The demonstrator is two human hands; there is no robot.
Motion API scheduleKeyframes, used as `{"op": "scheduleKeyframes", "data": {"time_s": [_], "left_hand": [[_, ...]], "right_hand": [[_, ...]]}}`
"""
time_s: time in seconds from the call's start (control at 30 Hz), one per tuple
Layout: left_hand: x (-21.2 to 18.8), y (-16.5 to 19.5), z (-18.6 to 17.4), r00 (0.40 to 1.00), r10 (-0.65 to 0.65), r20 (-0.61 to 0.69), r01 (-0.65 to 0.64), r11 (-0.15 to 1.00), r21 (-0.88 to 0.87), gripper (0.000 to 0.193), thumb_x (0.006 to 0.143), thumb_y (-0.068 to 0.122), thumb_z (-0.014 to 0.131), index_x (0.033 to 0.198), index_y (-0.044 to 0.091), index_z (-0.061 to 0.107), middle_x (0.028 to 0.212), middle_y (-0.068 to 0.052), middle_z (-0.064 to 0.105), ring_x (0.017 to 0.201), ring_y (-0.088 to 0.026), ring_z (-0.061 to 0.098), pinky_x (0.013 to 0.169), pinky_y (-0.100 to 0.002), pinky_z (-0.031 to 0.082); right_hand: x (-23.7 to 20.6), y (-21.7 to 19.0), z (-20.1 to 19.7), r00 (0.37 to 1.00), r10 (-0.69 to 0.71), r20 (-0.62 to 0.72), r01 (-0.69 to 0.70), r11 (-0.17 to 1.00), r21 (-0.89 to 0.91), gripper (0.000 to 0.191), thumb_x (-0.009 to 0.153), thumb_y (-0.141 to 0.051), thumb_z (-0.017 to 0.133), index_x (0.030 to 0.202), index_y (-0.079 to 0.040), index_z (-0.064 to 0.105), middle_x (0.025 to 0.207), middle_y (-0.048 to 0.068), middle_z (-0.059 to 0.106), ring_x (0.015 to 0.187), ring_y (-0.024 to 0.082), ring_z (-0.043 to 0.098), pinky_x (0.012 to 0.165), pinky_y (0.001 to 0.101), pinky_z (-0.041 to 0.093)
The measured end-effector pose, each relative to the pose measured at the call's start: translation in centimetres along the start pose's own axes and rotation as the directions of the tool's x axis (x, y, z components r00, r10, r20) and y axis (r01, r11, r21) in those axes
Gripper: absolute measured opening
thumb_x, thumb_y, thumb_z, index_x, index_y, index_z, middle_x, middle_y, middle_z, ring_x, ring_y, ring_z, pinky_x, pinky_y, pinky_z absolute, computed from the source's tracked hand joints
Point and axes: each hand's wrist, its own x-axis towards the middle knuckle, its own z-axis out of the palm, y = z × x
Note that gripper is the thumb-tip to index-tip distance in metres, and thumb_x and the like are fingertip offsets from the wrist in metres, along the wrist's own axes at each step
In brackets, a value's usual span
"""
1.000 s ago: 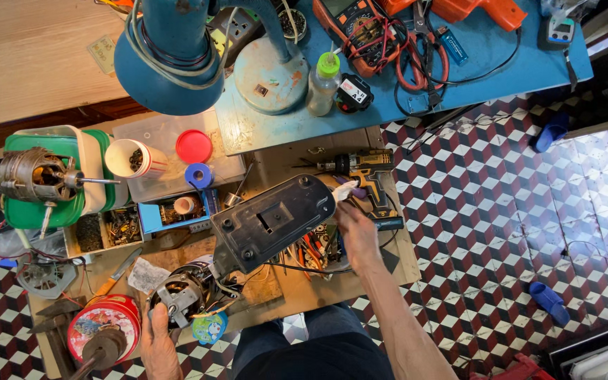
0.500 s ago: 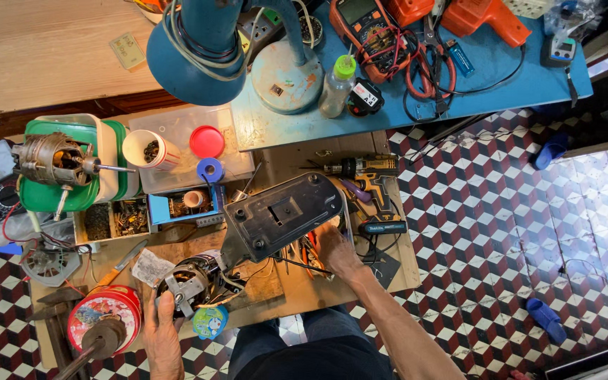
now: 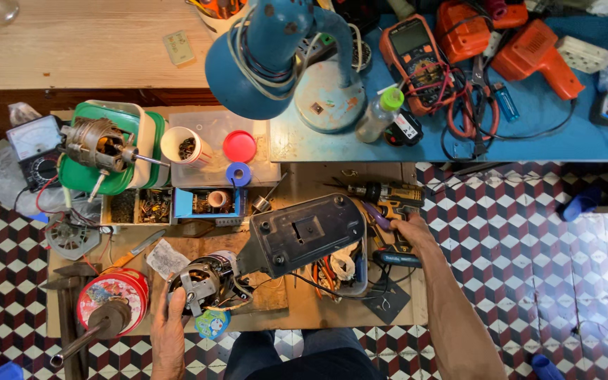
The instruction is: The person works at a cluttered workbench disassembling and reassembling an electric motor. They handle the motor housing and its parts, manipulate internal components by hand, and use a cordless drill on the assembly during the repair.
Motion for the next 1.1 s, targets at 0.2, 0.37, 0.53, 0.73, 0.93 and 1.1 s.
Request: {"op": "scheduleKeyframes", "data": {"time_s": [0.2, 0.37, 0.53, 0.73, 0.93, 1.1], "left_hand": [[0.0, 1.2, 0.0, 0.997, 0.082, 0.016, -0.083, 0.994, 0.073, 0.076, 0.092, 0.051, 0.059, 0.155, 0.010, 0.047, 0.147, -0.014, 0.056, 0.132, -0.024, 0.052, 0.108, -0.035, 0.039], [-0.8, 2.1, -0.1, 0.997, 0.072, 0.027, -0.074, 0.996, 0.057, 0.077, 0.091, 0.053, 0.059, 0.154, 0.010, 0.046, 0.145, -0.015, 0.057, 0.131, -0.021, 0.054, 0.107, -0.032, 0.038], [-1.0, 2.6, -0.3, 0.981, 0.185, 0.060, -0.188, 0.980, 0.060, 0.074, 0.092, 0.051, 0.061, 0.152, 0.007, 0.050, 0.141, -0.015, 0.062, 0.128, -0.022, 0.056, 0.107, -0.031, 0.040], [-1.5, 2.2, -0.5, 0.981, 0.166, 0.097, -0.173, 0.983, 0.065, 0.070, 0.094, 0.048, 0.060, 0.151, 0.009, 0.050, 0.140, -0.011, 0.060, 0.124, -0.021, 0.056, 0.103, -0.032, 0.041], [-0.1, 0.3, -0.8, 0.902, 0.412, 0.129, -0.412, 0.911, -0.032, 0.066, 0.098, 0.043, 0.064, 0.150, 0.004, 0.050, 0.143, -0.011, 0.058, 0.131, -0.018, 0.052, 0.111, -0.030, 0.037], [2.7, 0.2, -1.9, 0.919, 0.370, 0.133, -0.355, 0.927, -0.121, 0.070, 0.092, 0.043, 0.070, 0.148, 0.004, 0.052, 0.135, -0.012, 0.064, 0.122, -0.018, 0.059, 0.106, -0.030, 0.044]], "right_hand": [[-0.2, 0.8, 0.4, 0.997, -0.059, 0.056, 0.038, 0.947, 0.318, 0.037, 0.079, -0.003, 0.074, 0.113, 0.007, 0.064, 0.086, 0.015, 0.071, 0.065, 0.021, 0.069, 0.054, 0.0321, 0.058], [-3.2, 1.8, -1.4, 0.985, -0.144, -0.096, 0.167, 0.934, 0.315, 0.028, 0.082, -0.001, 0.073, 0.106, 0.005, 0.060, 0.080, 0.014, 0.067, 0.059, 0.019, 0.064, 0.052, 0.0340, 0.056], [-9.5, 2.8, -2.8, 0.950, -0.145, -0.275, 0.244, 0.896, 0.371, 0.030, 0.082, -0.001, 0.073, 0.110, 0.002, 0.062, 0.085, 0.010, 0.070, 0.062, 0.016, 0.064, 0.053, 0.0310, 0.056], [-16.0, 4.5, -2.4, 0.765, -0.217, -0.606, 0.546, 0.717, 0.434, 0.040, 0.082, 0.003, 0.075, 0.116, 0.002, 0.054, 0.095, 0.009, 0.068, 0.072, 0.014, 0.067, 0.063, 0.0288, 0.058], [-22.5, 4.6, -4.3, 0.317, -0.699, -0.641, 0.617, 0.665, -0.420, 0.002, 0.106, 0.003, 0.060, 0.106, 0.001, 0.061, 0.113, 0.017, 0.057, 0.090, 0.022, 0.063, 0.079, 0.0315, 0.055], [-27.4, -3.3, -2.2, 0.508, -0.572, -0.644, 0.842, 0.489, 0.230, 0.011, 0.099, 0.002, 0.063, 0.110, 0.000, 0.062, 0.105, 0.015, 0.061, 0.083, 0.021, 0.065, 0.072, 0.0323, 0.055]]}}
